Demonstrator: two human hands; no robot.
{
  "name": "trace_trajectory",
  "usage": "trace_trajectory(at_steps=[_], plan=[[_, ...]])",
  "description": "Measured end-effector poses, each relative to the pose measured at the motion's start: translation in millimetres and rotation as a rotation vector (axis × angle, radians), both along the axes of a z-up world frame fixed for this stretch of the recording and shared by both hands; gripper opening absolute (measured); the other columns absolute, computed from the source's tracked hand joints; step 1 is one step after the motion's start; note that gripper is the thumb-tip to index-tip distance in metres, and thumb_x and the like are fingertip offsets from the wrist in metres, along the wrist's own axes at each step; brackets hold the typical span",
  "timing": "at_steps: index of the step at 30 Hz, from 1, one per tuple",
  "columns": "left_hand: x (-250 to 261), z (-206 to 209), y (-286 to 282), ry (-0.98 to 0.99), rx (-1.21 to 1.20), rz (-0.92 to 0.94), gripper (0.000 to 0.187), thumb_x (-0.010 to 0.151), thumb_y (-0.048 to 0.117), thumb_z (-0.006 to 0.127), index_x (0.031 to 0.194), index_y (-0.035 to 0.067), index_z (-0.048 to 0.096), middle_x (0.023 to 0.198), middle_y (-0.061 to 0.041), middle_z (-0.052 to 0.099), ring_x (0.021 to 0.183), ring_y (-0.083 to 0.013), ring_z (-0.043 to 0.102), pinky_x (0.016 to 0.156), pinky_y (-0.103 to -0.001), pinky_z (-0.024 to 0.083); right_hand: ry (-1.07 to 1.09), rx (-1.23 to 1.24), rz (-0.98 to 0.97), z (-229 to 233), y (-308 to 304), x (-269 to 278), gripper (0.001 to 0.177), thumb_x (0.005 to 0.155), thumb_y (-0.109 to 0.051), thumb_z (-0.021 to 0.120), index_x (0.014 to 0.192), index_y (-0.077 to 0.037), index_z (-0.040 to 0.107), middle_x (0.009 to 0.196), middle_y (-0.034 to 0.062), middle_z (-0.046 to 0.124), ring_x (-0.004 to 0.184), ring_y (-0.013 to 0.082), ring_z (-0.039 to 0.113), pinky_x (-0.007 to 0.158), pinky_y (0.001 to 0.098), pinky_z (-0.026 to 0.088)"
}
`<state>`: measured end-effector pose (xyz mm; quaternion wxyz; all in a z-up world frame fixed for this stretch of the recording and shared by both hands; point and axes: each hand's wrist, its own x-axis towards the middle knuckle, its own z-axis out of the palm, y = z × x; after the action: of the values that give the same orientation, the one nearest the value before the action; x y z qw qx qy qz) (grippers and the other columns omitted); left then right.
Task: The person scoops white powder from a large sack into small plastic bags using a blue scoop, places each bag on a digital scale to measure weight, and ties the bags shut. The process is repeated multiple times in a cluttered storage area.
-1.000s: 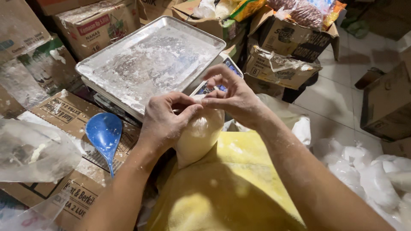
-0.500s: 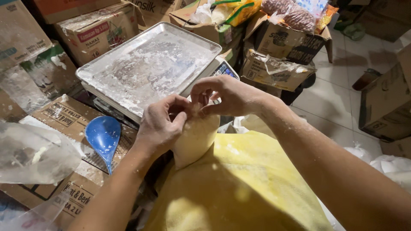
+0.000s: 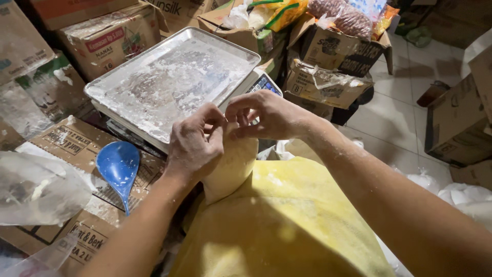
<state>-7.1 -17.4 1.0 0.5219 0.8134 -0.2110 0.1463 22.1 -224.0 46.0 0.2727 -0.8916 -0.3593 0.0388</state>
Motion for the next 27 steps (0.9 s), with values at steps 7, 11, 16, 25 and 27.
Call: trace_trajectory(at_steps=[7, 11, 16, 25, 27], plan=[[-1.0, -5.8, -5.3, 0.072, -0.079, 0.060, 0.005, 0.089, 0.005, 0.061, 0.086, 0.007, 0.064, 0.076, -0.006, 0.073, 0.074, -0.0166, 0.077, 0.066, -0.032, 0.060, -0.242, 0.250, 0.012, -13.2, 10.8, -30.3, 0.017, 0.089, -0.013, 0.080, 0.101, -0.008, 0.070, 0.092, 0.0040, 0.066, 0.086, 0.0164, 0.067, 0.076, 0.0317, 0.058], [-1.2, -5.4, -7.3, 0.192, -0.115, 0.090, 0.006, 0.090, 0.009, 0.061, 0.086, 0.006, 0.065, 0.074, -0.007, 0.073, 0.067, -0.0165, 0.074, 0.063, -0.031, 0.058, -0.352, 0.232, 0.004, -15.6, 13.2, -46.1, 0.014, 0.085, -0.008, 0.079, 0.094, -0.006, 0.070, 0.089, 0.0073, 0.065, 0.082, 0.0214, 0.064, 0.071, 0.0343, 0.053], [3.5, 7.7, -8.0, 0.176, -0.035, 0.182, 0.007, 0.087, 0.011, 0.067, 0.083, 0.006, 0.067, 0.074, -0.008, 0.073, 0.069, -0.0201, 0.073, 0.065, -0.035, 0.058, -0.268, 0.207, -0.221, -14.0, 27.0, -44.3, 0.004, 0.087, -0.010, 0.075, 0.088, -0.007, 0.072, 0.081, 0.0055, 0.070, 0.072, 0.0181, 0.071, 0.065, 0.0312, 0.056], [-15.7, 30.4, -8.1, -0.244, 0.377, 0.243, 0.004, 0.087, 0.013, 0.069, 0.087, 0.010, 0.066, 0.076, -0.015, 0.069, 0.080, -0.0360, 0.069, 0.067, -0.051, 0.056, -0.007, -0.140, -0.660, 0.7, 50.5, -32.0, 0.015, 0.082, -0.025, 0.072, 0.080, -0.010, 0.072, 0.073, 0.0095, 0.073, 0.069, 0.0239, 0.071, 0.067, 0.0382, 0.058], [-16.0, 29.4, -4.6, -0.239, 0.376, 0.208, 0.002, 0.086, 0.012, 0.068, 0.086, 0.011, 0.067, 0.077, -0.012, 0.070, 0.088, -0.0343, 0.069, 0.066, -0.049, 0.056, 0.016, -0.285, -0.641, 0.1, 52.0, -31.9, 0.014, 0.084, -0.027, 0.068, 0.085, -0.013, 0.071, 0.074, 0.0090, 0.073, 0.069, 0.0261, 0.070, 0.065, 0.0413, 0.056]])
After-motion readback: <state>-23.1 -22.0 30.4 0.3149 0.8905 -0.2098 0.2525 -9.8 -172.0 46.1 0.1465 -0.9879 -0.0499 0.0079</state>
